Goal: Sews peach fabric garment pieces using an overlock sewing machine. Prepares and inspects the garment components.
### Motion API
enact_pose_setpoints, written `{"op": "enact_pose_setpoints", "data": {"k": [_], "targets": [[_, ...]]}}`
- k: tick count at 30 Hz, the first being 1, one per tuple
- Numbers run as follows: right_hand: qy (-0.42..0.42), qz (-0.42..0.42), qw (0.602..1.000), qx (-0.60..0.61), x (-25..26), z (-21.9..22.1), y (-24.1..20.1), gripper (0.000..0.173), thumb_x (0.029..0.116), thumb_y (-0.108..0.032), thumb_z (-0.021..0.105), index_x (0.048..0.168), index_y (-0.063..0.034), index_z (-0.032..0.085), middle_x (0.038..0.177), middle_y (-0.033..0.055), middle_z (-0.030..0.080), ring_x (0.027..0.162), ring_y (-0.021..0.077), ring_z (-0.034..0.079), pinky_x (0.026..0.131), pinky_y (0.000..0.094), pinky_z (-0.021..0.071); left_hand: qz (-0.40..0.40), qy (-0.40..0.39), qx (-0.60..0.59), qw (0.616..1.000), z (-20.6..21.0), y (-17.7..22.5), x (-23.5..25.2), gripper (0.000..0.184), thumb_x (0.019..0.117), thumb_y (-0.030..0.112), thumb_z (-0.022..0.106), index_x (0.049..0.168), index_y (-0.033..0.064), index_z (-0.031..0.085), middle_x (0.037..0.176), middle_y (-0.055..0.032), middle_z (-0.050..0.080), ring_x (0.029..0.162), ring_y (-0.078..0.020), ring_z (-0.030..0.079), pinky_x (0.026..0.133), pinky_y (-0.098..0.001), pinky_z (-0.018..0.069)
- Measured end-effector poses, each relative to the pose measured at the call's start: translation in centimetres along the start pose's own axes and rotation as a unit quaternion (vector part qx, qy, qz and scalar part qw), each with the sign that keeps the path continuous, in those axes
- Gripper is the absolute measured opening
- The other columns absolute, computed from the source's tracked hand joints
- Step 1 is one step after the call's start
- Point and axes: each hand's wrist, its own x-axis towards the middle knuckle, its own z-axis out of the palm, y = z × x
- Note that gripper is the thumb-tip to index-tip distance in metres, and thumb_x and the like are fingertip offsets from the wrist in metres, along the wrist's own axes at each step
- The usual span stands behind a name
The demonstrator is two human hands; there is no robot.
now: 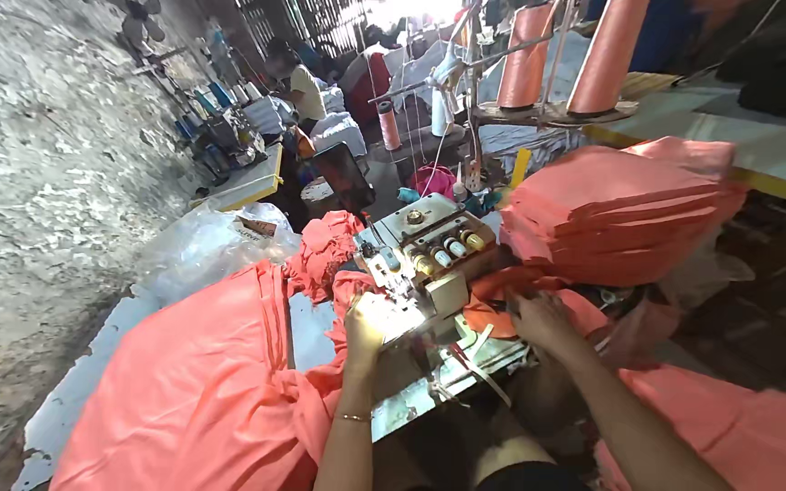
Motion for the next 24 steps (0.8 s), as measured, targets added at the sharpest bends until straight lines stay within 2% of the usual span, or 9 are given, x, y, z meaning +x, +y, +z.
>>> {"op": "enact_pose_setpoints", "data": {"k": [4, 6, 8, 11, 13, 14, 16, 20, 24], "targets": [[-0.008, -0.07, 0.997, -0.014, 0.6, -0.7, 1.0, 0.045, 0.0954, -0.018, 0.068, 0.134, 0.0032, 0.062, 0.136, 0.0316, 0.057, 0.129, 0.0508, 0.051, 0.111, 0.0654, 0.0319, -0.091, -0.012, -0.033, 0.995, -0.9, 1.5, -1.4, 0.033, 0.1007, 0.005, 0.057, 0.128, -0.0122, 0.061, 0.135, -0.0304, 0.06, 0.129, -0.0383, 0.058, 0.113, -0.0462, 0.0428], [0.0, -0.089, 0.996, -0.018, 0.1, -1.0, 1.4, 0.046, 0.0954, -0.015, 0.068, 0.136, 0.0032, 0.059, 0.14, 0.0338, 0.053, 0.127, 0.0543, 0.052, 0.107, 0.0673, 0.0383, -0.136, -0.006, -0.09, 0.987, -1.5, 2.0, -2.7, 0.036, 0.1005, 0.0, 0.052, 0.134, -0.0129, 0.055, 0.137, -0.0302, 0.058, 0.129, -0.0356, 0.058, 0.111, -0.0454, 0.0432], [0.058, -0.109, 0.992, -0.004, -0.8, -1.5, 1.4, 0.041, 0.0935, -0.009, 0.068, 0.132, 0.0038, 0.063, 0.135, 0.0343, 0.055, 0.116, 0.0553, 0.058, 0.097, 0.0695, 0.0441, -0.176, 0.004, -0.155, 0.972, -1.9, 2.2, -4.2, 0.032, 0.1029, 0.003, 0.049, 0.13, -0.0121, 0.056, 0.124, -0.028, 0.063, 0.117, -0.0336, 0.062, 0.103, -0.0482, 0.0471], [0.174, -0.174, 0.968, 0.044, -2.7, -1.8, -0.7, 0.037, 0.0921, -0.007, 0.07, 0.126, 0.0062, 0.064, 0.123, 0.0341, 0.061, 0.102, 0.0531, 0.065, 0.083, 0.0674, 0.0519, -0.185, 0.041, -0.239, 0.952, -1.3, 2.6, -6.5, 0.026, 0.1025, 0.005, 0.051, 0.122, -0.0107, 0.059, 0.106, -0.0219, 0.065, 0.097, -0.0262, 0.064, 0.088, -0.0437, 0.0514], [0.206, -0.24, 0.946, 0.075, -3.4, -0.8, -3.5, 0.036, 0.091, -0.008, 0.072, 0.124, 0.0055, 0.066, 0.117, 0.0304, 0.065, 0.097, 0.0466, 0.069, 0.08, 0.0609, 0.0564, -0.176, 0.065, -0.278, 0.942, -0.3, 3.0, -7.8, 0.028, 0.1027, 0.007, 0.054, 0.124, -0.0106, 0.059, 0.12, -0.0242, 0.063, 0.111, -0.0256, 0.062, 0.097, -0.0396, 0.0501], [0.21, -0.267, 0.937, 0.078, -3.6, -0.2, -5.0, 0.037, 0.0907, -0.009, 0.072, 0.125, 0.0035, 0.068, 0.115, 0.0281, 0.068, 0.097, 0.044, 0.07, 0.081, 0.0588, 0.0573, -0.172, 0.066, -0.297, 0.937, 0.0, 3.2, -8.3, 0.034, 0.1032, 0.008, 0.053, 0.13, -0.0126, 0.057, 0.137, -0.0297, 0.056, 0.128, -0.0307, 0.056, 0.108, -0.0412, 0.0447], [0.232, -0.32, 0.917, 0.059, -3.6, 1.1, -7.9, 0.038, 0.0874, -0.007, 0.074, 0.124, 0.0007, 0.071, 0.108, 0.024, 0.071, 0.094, 0.041, 0.072, 0.079, 0.0564, 0.0584, -0.167, 0.073, -0.318, 0.93, 0.8, 3.6, -8.8, 0.035, 0.1037, 0.009, 0.052, 0.13, -0.0142, 0.056, 0.151, -0.0332, 0.042, 0.143, -0.0356, 0.042, 0.117, -0.0425, 0.0363], [0.271, -0.365, 0.89, -0.018, -3.5, 2.7, -12.2, 0.027, 0.0834, -0.002, 0.074, 0.11, 0.0008, 0.075, 0.096, 0.0207, 0.072, 0.084, 0.0392, 0.072, 0.07, 0.0543, 0.0559, -0.141, 0.111, -0.301, 0.937, 1.8, 3.8, -9.3, 0.027, 0.1019, 0.008, 0.054, 0.112, -0.0162, 0.062, 0.153, -0.0371, 0.038, 0.148, -0.0416, 0.033, 0.12, -0.0449, 0.0315], [0.287, -0.363, 0.886, -0.045, -3.7, 3.4, -14.8, 0.018, 0.0834, -0.001, 0.071, 0.101, 0.0012, 0.076, 0.091, 0.0194, 0.072, 0.078, 0.0371, 0.071, 0.065, 0.0516, 0.0548, -0.11, 0.126, -0.274, 0.947, 2.6, 4.1, -9.6, 0.022, 0.0997, 0.006, 0.056, 0.104, -0.0142, 0.065, 0.144, -0.0381, 0.048, 0.144, -0.0469, 0.038, 0.119, -0.0479, 0.0325]]}}
